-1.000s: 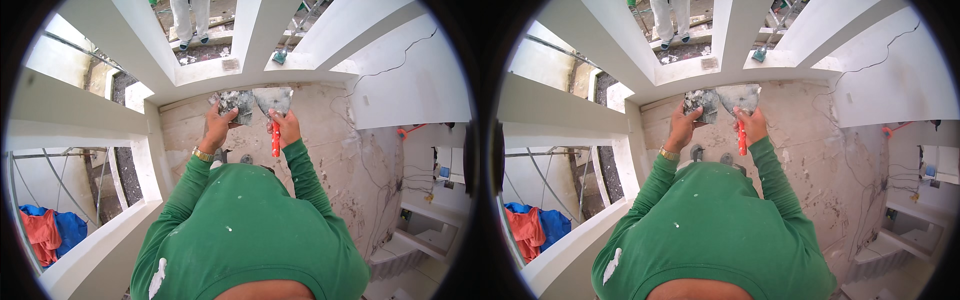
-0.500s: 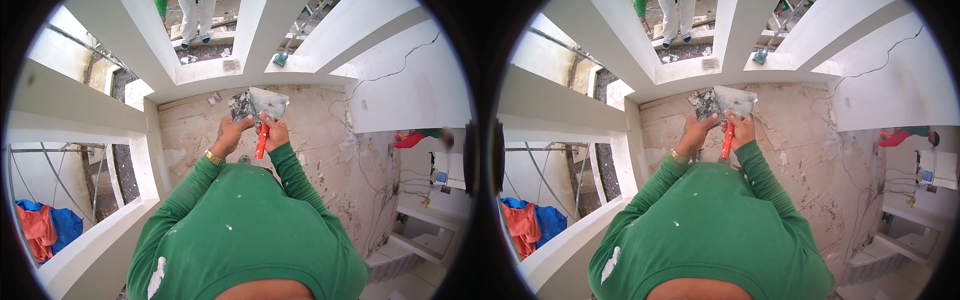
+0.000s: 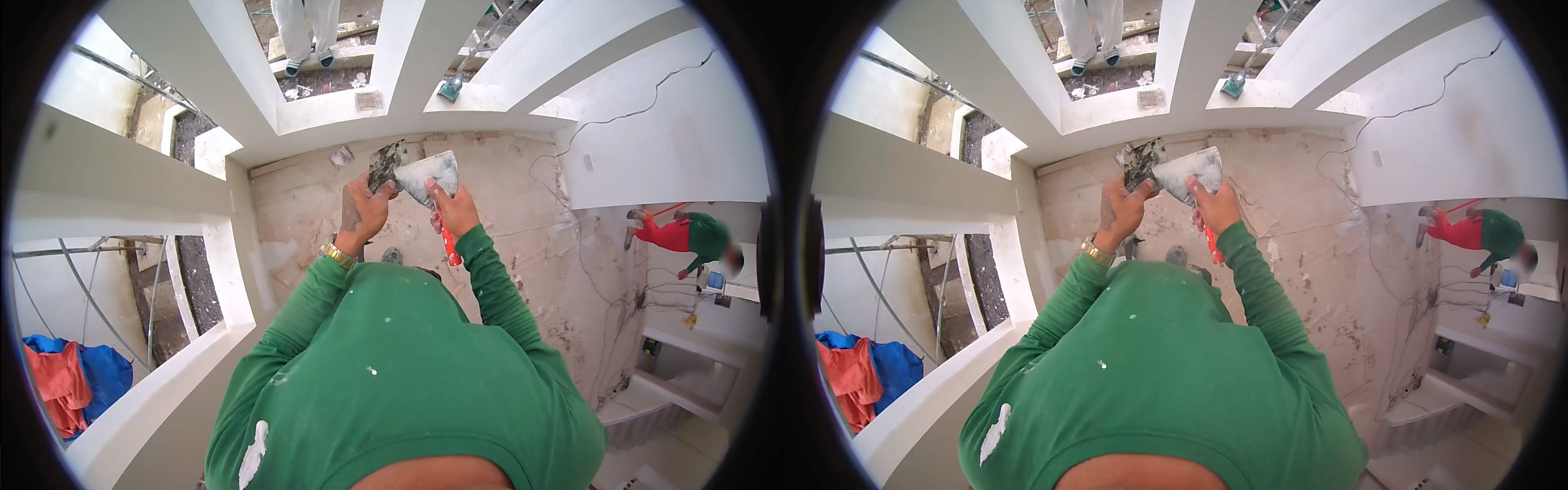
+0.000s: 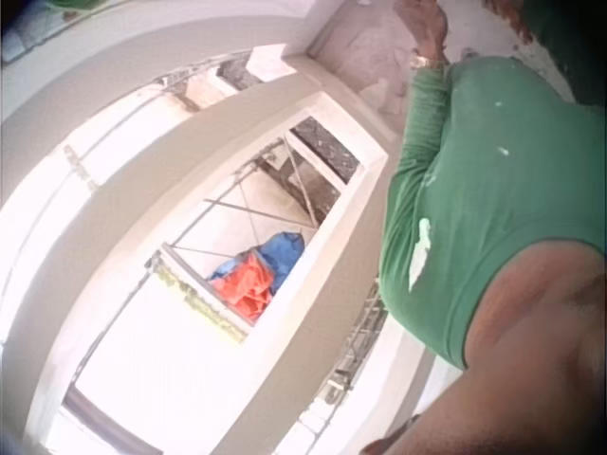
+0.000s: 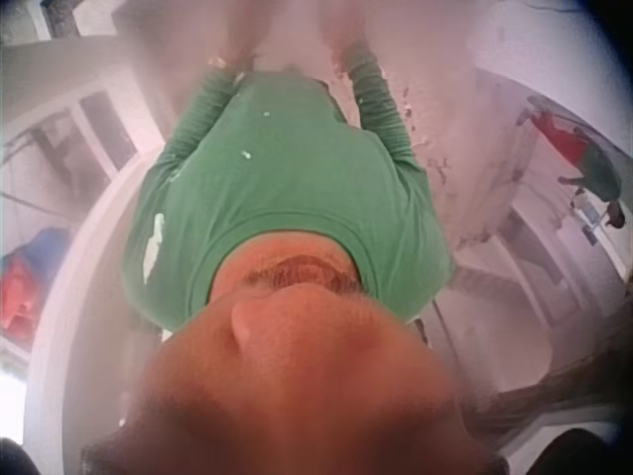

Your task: The person scrapes plaster from a trowel onto a bucket, then scoops plaster from the bucket onto a hawk. They spread the plaster on a white board using a trowel. The person is wearing a green long-sleeved shirt and a watch.

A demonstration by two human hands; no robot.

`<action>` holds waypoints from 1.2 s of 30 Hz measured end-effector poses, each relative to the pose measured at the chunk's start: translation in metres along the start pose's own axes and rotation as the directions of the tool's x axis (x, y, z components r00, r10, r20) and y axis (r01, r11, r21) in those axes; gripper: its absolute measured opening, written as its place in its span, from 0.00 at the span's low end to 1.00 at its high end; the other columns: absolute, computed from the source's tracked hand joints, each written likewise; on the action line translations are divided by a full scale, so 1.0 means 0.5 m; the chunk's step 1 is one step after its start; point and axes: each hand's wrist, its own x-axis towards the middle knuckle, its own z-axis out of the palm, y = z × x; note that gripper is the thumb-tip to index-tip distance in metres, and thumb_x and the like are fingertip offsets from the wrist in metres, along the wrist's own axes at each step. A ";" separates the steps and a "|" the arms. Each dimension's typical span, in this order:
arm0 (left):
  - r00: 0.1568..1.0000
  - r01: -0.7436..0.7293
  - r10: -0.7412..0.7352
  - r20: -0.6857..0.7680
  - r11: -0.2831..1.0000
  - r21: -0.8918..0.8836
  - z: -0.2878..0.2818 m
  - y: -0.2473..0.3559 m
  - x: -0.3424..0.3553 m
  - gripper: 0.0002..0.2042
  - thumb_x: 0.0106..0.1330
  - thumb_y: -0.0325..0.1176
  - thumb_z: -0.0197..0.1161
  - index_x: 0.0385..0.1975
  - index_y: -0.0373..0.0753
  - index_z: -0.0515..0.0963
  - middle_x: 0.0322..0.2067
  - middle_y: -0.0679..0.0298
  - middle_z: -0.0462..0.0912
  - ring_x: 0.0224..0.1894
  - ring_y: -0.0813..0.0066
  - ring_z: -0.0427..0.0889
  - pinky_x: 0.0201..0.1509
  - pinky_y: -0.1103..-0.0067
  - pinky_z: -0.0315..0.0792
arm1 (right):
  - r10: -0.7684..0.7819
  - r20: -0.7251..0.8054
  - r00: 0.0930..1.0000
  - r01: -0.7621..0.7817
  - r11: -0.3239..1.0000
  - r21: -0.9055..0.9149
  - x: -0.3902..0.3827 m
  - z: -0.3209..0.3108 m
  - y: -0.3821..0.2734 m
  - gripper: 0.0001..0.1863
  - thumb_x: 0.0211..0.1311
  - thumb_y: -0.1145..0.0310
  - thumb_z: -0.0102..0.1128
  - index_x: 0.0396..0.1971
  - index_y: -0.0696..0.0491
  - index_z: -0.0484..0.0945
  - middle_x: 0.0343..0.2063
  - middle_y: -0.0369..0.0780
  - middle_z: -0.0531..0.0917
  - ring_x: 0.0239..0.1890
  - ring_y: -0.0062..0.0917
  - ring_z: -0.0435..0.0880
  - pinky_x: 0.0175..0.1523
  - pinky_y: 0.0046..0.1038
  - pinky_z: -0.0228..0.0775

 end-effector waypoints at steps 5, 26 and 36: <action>0.997 0.068 -0.069 0.029 0.996 0.053 0.015 0.011 -0.022 0.09 0.67 0.25 0.58 0.41 0.25 0.79 0.33 0.56 0.87 0.34 0.75 0.86 0.40 0.76 0.82 | 0.030 -0.082 0.996 -0.024 0.997 0.071 -0.003 0.013 -0.022 0.19 0.65 0.55 0.66 0.38 0.56 0.72 0.17 0.34 0.71 0.12 0.18 0.69 0.13 0.24 0.61; 0.991 0.004 0.008 -0.131 0.996 0.089 0.011 0.027 -0.023 0.10 0.66 0.26 0.58 0.42 0.25 0.79 0.32 0.54 0.87 0.34 0.73 0.87 0.39 0.76 0.81 | 0.147 -0.027 0.989 -0.145 0.987 0.071 -0.009 0.036 -0.008 0.19 0.66 0.53 0.64 0.40 0.53 0.73 0.17 0.33 0.71 0.11 0.17 0.67 0.14 0.23 0.60; 0.993 -0.026 0.032 -0.112 0.998 0.053 0.008 0.025 -0.005 0.10 0.67 0.25 0.59 0.43 0.25 0.78 0.35 0.56 0.88 0.38 0.72 0.87 0.43 0.75 0.83 | 0.151 0.001 0.989 -0.150 0.986 0.078 0.004 0.029 -0.005 0.21 0.66 0.49 0.64 0.37 0.51 0.70 0.16 0.34 0.70 0.11 0.18 0.67 0.14 0.23 0.61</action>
